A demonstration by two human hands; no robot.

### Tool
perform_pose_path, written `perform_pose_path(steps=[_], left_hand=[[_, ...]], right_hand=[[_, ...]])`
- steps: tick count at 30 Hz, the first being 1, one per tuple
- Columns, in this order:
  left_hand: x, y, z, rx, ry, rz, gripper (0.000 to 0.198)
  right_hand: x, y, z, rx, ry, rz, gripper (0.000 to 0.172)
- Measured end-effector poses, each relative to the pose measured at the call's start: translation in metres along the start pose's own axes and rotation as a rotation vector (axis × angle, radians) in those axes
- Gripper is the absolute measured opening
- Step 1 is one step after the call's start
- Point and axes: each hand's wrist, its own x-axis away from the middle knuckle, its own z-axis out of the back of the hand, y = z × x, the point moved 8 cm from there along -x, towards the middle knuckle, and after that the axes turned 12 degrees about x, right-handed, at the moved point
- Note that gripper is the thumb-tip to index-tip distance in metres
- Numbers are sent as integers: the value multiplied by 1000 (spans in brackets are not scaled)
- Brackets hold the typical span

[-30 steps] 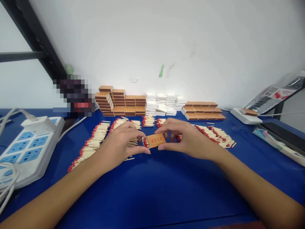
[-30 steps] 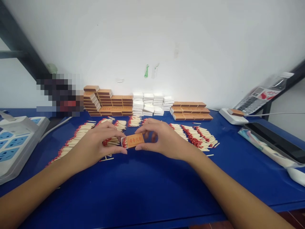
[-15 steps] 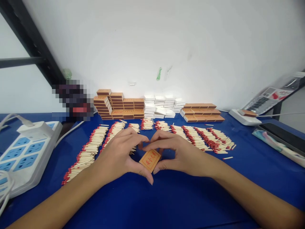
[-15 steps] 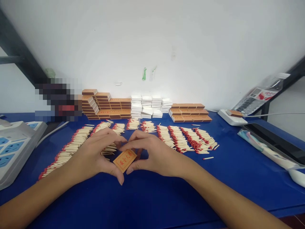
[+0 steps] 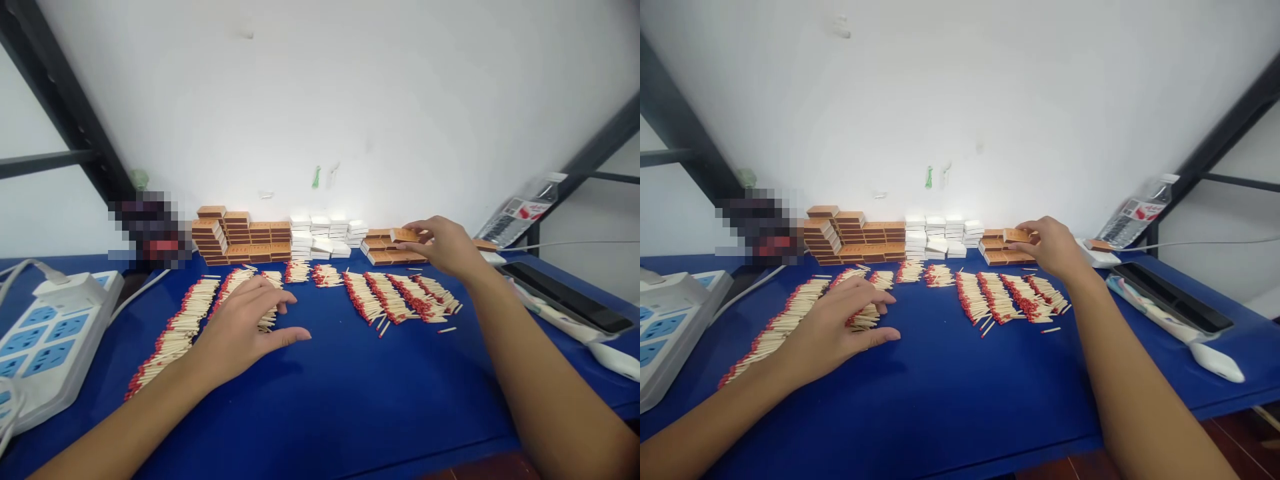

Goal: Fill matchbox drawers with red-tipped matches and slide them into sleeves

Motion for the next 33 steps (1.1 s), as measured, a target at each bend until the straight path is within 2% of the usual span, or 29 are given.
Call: perform_pose_path(steps=[2,5,8,10,14,20,23,29,33], left_hand=[[0,0,0,0,-2,-3,42],[-1,-2,1,2,-1,-5,39],[-1,-4,2,-1,-3,9,37],[-1,-5,2,0,-8,18,37],[-1,-3,2,-2,-16,11,38],[0,-1,0,-19,-22,-28,34],[1,-3,-2,-11,-22,-23,32],[2,-7,-4,2,-48,18,33],[1,-6,-1,7,-24,8,31]], right_hand=[[-1,21,-5,72,-6,-42,56],[2,31,-14,123,-102,-80,53],[5,24,-21,97,-219,-87,52],[6,12,-22,71,-248,-52,52],[8,-8,-22,51,-224,10,44],[6,-10,-23,18,-172,17,46],[-7,-9,-24,24,-140,41,48],[-45,-10,-38,76,-179,87,42],[-58,-16,-52,77,-192,113,39]])
